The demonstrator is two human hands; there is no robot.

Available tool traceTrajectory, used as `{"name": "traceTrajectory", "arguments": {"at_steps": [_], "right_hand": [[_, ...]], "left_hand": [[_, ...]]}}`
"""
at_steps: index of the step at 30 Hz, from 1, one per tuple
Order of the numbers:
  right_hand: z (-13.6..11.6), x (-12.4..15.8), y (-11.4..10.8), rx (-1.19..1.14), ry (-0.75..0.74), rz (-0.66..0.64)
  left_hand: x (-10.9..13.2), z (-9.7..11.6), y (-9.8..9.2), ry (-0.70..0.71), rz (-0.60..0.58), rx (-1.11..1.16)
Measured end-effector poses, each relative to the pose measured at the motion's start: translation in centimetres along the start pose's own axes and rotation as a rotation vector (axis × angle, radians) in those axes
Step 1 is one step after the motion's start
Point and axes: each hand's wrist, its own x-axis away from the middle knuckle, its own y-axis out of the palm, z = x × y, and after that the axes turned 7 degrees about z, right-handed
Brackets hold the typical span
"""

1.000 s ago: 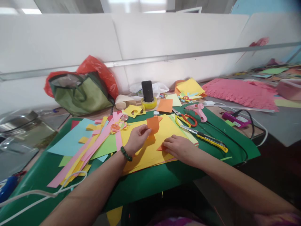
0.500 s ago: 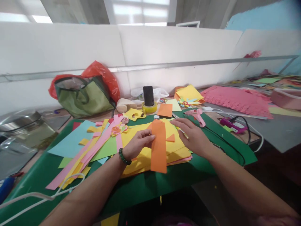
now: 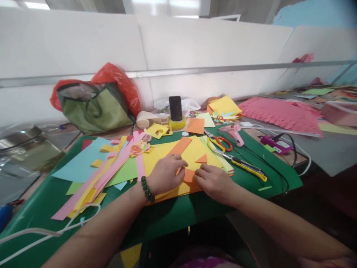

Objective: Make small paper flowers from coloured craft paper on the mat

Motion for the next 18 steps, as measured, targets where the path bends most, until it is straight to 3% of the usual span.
{"name": "traceTrajectory", "arguments": {"at_steps": [2, 5, 10, 15, 18], "right_hand": [[0.0, 0.7, 0.5, -0.067, 0.047, -0.117], [0.7, 1.2, 0.6, -0.247, 0.141, -0.202], [2.3, 1.0, 0.8, -0.607, 0.401, -0.223], [2.9, 0.5, 1.4, -0.710, 0.645, -0.257], [2.9, 0.2, 1.4, -0.744, 0.693, -0.259]], "left_hand": [[0.8, 1.5, 0.4, 0.077, -0.242, -0.079], [2.0, 3.1, 0.9, 0.118, -0.370, -0.206], [3.3, 1.9, 1.9, 0.206, -0.290, -0.122], [3.9, -0.4, 2.8, 0.194, -0.090, 0.052], [4.1, -0.7, 2.8, 0.202, -0.058, 0.109]]}}
